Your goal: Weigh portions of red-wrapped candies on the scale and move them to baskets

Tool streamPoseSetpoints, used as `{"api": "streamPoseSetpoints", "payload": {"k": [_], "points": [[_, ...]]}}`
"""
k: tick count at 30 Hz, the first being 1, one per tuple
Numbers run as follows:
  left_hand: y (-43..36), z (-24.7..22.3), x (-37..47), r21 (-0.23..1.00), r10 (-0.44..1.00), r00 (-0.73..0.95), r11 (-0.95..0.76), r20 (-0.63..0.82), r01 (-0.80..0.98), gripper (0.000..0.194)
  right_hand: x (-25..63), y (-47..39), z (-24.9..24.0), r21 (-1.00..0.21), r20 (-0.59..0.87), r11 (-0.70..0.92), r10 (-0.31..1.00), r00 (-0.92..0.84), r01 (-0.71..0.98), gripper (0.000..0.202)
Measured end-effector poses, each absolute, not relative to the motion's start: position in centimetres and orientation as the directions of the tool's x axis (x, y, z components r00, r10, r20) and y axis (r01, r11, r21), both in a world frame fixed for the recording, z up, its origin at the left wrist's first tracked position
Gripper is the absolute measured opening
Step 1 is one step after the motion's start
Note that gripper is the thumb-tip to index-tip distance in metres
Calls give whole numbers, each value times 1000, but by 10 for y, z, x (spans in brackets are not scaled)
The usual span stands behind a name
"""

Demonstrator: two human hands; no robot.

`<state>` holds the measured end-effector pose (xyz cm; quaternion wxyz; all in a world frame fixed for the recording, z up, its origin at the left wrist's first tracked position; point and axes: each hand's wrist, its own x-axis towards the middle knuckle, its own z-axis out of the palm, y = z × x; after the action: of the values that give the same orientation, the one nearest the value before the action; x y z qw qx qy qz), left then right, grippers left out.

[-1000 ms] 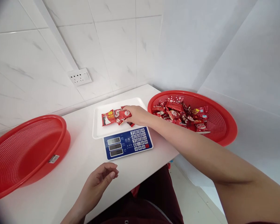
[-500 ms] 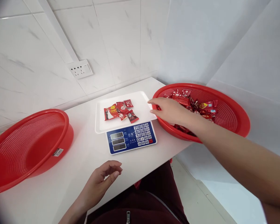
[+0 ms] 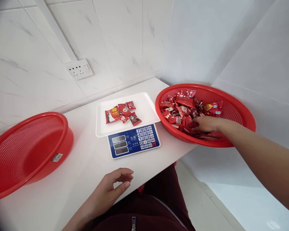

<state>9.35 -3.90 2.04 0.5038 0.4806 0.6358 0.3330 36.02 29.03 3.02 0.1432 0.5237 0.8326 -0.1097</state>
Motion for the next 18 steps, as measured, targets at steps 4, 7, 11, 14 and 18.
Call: {"api": "streamPoseSetpoints", "payload": {"k": [4, 7, 11, 14, 18], "points": [[-41, 19, 92, 903, 943, -45, 328, -329, 278, 25, 361, 294, 26, -14, -471, 429, 794, -385, 903, 18], [-40, 20, 92, 898, 939, -48, 339, -340, 281, 25, 362, 295, 22, 15, -467, 425, 803, -369, 905, 29], [-39, 23, 94, 893, 936, -35, 346, -351, 287, 25, 365, 295, 19, 27, -432, 427, 820, -375, 904, 38], [-38, 24, 94, 890, 935, -38, 349, -354, 294, 25, 368, 295, 20, 5, -403, 438, 823, -399, 899, 34], [-40, 24, 93, 892, 936, -41, 346, -350, 291, 26, 371, 295, 23, -18, -301, 448, 850, -432, 894, 18]]}}
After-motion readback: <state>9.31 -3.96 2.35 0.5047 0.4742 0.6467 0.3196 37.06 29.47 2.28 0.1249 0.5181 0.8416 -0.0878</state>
